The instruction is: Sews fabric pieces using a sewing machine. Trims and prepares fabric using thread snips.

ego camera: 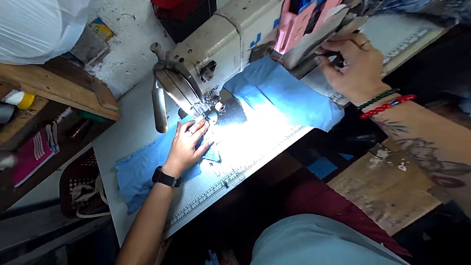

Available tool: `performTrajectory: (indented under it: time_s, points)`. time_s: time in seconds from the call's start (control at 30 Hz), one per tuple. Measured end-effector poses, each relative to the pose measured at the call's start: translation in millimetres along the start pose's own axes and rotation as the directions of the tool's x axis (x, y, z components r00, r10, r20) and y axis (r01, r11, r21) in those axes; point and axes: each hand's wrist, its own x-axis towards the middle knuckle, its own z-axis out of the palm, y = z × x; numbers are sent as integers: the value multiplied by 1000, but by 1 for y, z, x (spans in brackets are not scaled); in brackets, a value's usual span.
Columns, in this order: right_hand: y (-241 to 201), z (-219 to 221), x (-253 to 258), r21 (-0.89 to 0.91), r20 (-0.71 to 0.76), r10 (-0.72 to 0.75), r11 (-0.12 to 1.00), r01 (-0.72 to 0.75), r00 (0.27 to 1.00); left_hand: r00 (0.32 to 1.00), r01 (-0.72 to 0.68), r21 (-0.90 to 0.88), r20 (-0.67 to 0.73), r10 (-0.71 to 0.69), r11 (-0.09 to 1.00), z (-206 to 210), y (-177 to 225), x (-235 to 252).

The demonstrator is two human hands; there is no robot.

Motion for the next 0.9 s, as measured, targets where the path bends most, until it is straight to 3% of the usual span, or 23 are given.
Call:
performTrajectory:
  time_s: [0.13, 0.2, 0.3, 0.4, 0.47, 0.53, 0.57, 0.67, 0.7, 0.73, 0.8, 0.9]
  points:
    - [2, -2, 3, 6, -12, -23, 1000, 23, 1000, 1000, 17, -8, -15, -17, 1000, -1, -4, 3]
    - [-2, -6, 4, 34, -58, -48, 998, 51, 997, 994, 34, -109, -101, -45, 993, -5, -6, 8]
    - [-37, -17, -2, 178, -126, -121, 974, 142, 985, 924, 215, -231, -266, -275, 949, -16, -4, 26]
    - [-104, -26, -25, 155, 147, -42, 988, 19, 988, 810, 526, -169, -201, -551, 834, -12, 4, 52]
    - [-141, -21, -39, 123, 295, -33, 992, -4, 955, 784, 582, -103, -195, -590, 807, -2, 10, 64]
    - [-166, -5, -52, 82, 361, -81, 995, 55, 929, 737, 607, -154, -256, -625, 780, 1, 10, 61]
    - [-175, 7, -59, 72, 380, -128, 991, 109, 916, 666, 657, -201, -296, -685, 726, -1, 4, 55]
    - [-201, 42, -70, 93, 494, -254, 966, 240, 831, 312, 800, -392, -374, -873, 454, -27, -23, 23]
    - [-213, 54, -71, 122, 493, -313, 949, 292, 812, 244, 800, -437, -387, -889, 410, -33, -24, 7]
    - [-228, 67, -70, 164, 458, -371, 928, 333, 808, 237, 788, -455, -397, -886, 415, -34, -19, -10]
    - [-261, 96, -59, 260, 334, -469, 880, 398, 818, 296, 745, -446, -444, -845, 496, -29, 1, -38]
    - [-303, 137, -45, 387, 355, -499, 848, 362, 790, 306, 677, -465, -527, -793, 570, -17, 20, -53]
